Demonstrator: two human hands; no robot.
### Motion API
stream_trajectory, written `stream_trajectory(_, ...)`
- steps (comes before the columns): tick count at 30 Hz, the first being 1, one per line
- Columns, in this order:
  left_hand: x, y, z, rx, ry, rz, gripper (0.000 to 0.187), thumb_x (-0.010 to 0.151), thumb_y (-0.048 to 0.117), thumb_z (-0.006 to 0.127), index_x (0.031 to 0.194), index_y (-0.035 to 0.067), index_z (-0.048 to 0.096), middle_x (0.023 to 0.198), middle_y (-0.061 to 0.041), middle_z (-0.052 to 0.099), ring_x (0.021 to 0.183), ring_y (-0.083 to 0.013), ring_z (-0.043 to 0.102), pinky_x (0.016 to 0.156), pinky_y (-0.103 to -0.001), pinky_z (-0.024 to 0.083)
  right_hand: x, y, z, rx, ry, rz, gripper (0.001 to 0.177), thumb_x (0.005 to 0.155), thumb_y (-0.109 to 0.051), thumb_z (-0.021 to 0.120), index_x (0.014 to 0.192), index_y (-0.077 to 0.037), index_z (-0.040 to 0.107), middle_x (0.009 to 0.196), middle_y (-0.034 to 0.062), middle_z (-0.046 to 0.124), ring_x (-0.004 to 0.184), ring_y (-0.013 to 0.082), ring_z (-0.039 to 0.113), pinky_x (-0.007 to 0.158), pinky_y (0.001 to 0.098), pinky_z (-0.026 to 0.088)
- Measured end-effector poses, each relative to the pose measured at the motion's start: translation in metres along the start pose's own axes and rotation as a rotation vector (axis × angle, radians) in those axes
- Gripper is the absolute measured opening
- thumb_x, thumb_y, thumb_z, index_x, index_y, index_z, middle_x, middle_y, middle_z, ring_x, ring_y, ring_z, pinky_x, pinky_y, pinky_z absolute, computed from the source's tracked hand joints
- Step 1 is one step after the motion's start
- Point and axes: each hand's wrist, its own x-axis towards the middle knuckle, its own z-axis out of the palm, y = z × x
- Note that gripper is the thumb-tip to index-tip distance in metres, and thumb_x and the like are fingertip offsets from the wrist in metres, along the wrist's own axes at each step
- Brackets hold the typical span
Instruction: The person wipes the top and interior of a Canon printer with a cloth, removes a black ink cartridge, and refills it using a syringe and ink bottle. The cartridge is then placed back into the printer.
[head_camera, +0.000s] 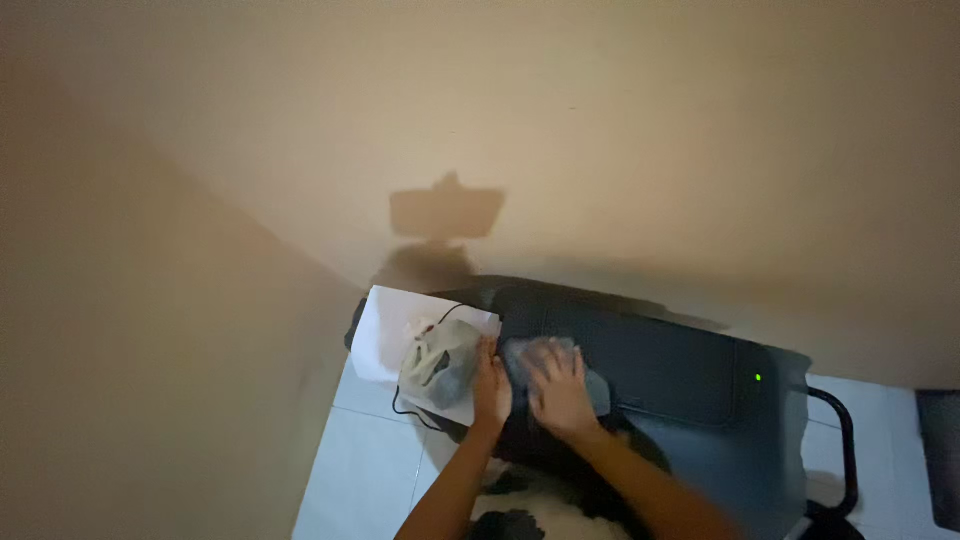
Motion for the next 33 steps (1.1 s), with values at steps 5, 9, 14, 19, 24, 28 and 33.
stream_trajectory(5,-0.007,-0.004,-0.002,-0.147,0.012,0.088,0.051,0.111,0.028,0.037,0.153,0.0,0.037,0.16,-0.024,0.041,0.15,-0.0375,0.038,0.122,-0.043,0.028,-0.01,-0.006,0.01,-0.071,-0.044,-0.17,0.071,0.084,-0.025,0.066,0.151,-0.014,0.044,0.152,0.0154,0.04,0.149,0.0387,0.023,0.119,0.066,0.012)
stream_trajectory(9,-0.019,-0.001,-0.011,-0.122,-0.01,0.158,0.053,0.11,0.025,0.036,0.155,-0.004,0.035,0.161,-0.027,0.035,0.149,-0.0387,0.033,0.12,-0.043,0.025,0.018,-0.001,0.01,-0.16,0.028,-0.124,0.062,0.092,-0.027,0.06,0.15,-0.011,0.045,0.157,0.0148,0.039,0.15,0.0352,0.026,0.121,0.0633,0.015)
stream_trajectory(14,-0.018,0.002,-0.009,-0.262,-0.012,0.078,0.051,0.11,0.027,0.036,0.152,-0.001,0.038,0.155,-0.022,0.049,0.146,-0.0324,0.046,0.12,-0.04,0.033,0.082,0.003,-0.005,-0.183,0.045,0.153,0.068,0.093,-0.035,0.056,0.155,-0.015,0.037,0.16,0.0119,0.035,0.151,0.0346,0.023,0.121,0.063,0.013)
stream_trajectory(19,-0.015,-0.01,-0.006,-0.394,-0.024,0.069,0.053,0.11,0.029,0.033,0.154,-0.001,0.034,0.156,-0.023,0.046,0.147,-0.0325,0.043,0.121,-0.041,0.028,0.095,-0.012,-0.003,-0.196,0.063,0.245,0.072,0.091,-0.035,0.057,0.156,-0.017,0.034,0.159,0.0119,0.035,0.151,0.034,0.022,0.119,0.0651,0.011)
stream_trajectory(24,-0.005,-0.023,0.004,-0.488,0.055,0.039,0.058,0.109,0.037,0.034,0.153,0.0,0.037,0.153,-0.021,0.045,0.142,-0.0332,0.045,0.118,-0.042,0.032,0.055,-0.036,0.012,-0.17,0.097,0.112,0.074,0.09,-0.032,0.059,0.157,-0.016,0.034,0.157,0.0141,0.038,0.149,0.0354,0.026,0.12,0.066,0.012)
stream_trajectory(28,0.001,-0.032,0.005,-0.49,0.136,0.061,0.059,0.109,0.041,0.035,0.15,-0.001,0.04,0.154,-0.019,0.043,0.144,-0.0328,0.04,0.12,-0.042,0.028,0.024,-0.054,0.023,-0.188,0.06,0.087,0.075,0.09,-0.033,0.059,0.157,-0.014,0.032,0.156,0.0159,0.038,0.148,0.035,0.027,0.12,0.0655,0.01)
stream_trajectory(33,0.005,-0.032,0.004,-0.63,0.126,-0.002,0.059,0.11,0.044,0.035,0.149,0.001,0.042,0.149,-0.018,0.049,0.141,-0.0323,0.044,0.119,-0.041,0.03,0.006,-0.056,0.028,-0.184,0.003,0.029,0.075,0.09,-0.035,0.058,0.157,-0.014,0.031,0.156,0.0155,0.038,0.148,0.0355,0.026,0.12,0.065,0.007)
